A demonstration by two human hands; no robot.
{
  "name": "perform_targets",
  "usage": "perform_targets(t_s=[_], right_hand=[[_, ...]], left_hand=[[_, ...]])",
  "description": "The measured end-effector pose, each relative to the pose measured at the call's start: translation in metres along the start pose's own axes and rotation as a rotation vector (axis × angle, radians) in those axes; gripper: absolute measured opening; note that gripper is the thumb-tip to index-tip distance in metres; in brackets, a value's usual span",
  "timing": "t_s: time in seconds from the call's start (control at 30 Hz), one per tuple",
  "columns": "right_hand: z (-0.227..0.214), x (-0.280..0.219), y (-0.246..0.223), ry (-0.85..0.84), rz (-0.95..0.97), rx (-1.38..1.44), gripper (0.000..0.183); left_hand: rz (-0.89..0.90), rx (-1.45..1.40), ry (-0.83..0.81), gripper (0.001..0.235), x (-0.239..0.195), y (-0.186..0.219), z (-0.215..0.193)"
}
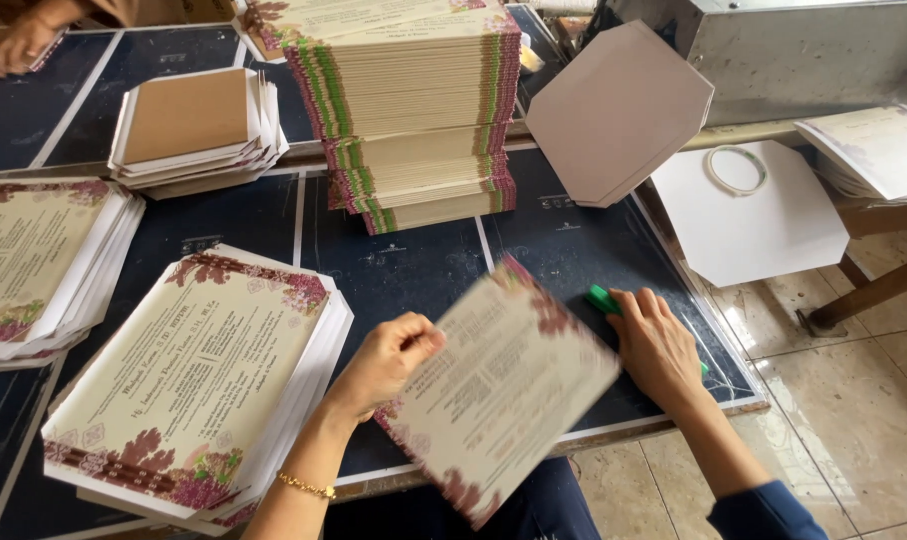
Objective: Applying adhesive to the edges of invitation cards and assembling them into stacks.
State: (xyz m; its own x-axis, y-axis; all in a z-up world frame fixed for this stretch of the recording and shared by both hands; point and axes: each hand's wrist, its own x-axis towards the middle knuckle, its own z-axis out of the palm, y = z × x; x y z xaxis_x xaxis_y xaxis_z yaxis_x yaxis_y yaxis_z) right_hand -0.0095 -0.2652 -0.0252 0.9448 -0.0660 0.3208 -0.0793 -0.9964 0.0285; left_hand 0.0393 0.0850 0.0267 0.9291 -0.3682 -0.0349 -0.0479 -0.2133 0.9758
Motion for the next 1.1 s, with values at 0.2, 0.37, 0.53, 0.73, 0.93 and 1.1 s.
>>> perform_targets(t_s=[0.2,0.37,0.53,0.73,0.93,1.1], right_hand=[[0.005,-0.007,0.000,0.074,0.018,-0.040,0.033],[0.000,-0.008,-0.004,0.084,0.025,-0.027,0.033],[0.001,-0.007,-0.003,0.097,0.022,-0.023,0.034],[-0.002,-0.008,-0.004,0.102,0.039,0.002,0.031],[-0.001,-0.009,-0.005,0.161,0.020,-0.046,0.031],[-0.014,-0.007,-0.021,0.001,0.054,0.139,0.024]], left_hand=[[0.426,0.242,0.208,0.009,0.025,0.062,-0.028],[0.778,0.907,0.208,0.013,0.106,0.105,-0.042],[0.820,1.140,0.264,0.018,0.189,0.055,-0.064],[0.883,1.268,0.509,0.054,0.129,0.040,-0.075],[-0.237,1.328,0.235,0.073,-0.001,0.009,-0.098],[-0.357,1.274,0.169,0.038,-0.062,0.008,-0.099]])
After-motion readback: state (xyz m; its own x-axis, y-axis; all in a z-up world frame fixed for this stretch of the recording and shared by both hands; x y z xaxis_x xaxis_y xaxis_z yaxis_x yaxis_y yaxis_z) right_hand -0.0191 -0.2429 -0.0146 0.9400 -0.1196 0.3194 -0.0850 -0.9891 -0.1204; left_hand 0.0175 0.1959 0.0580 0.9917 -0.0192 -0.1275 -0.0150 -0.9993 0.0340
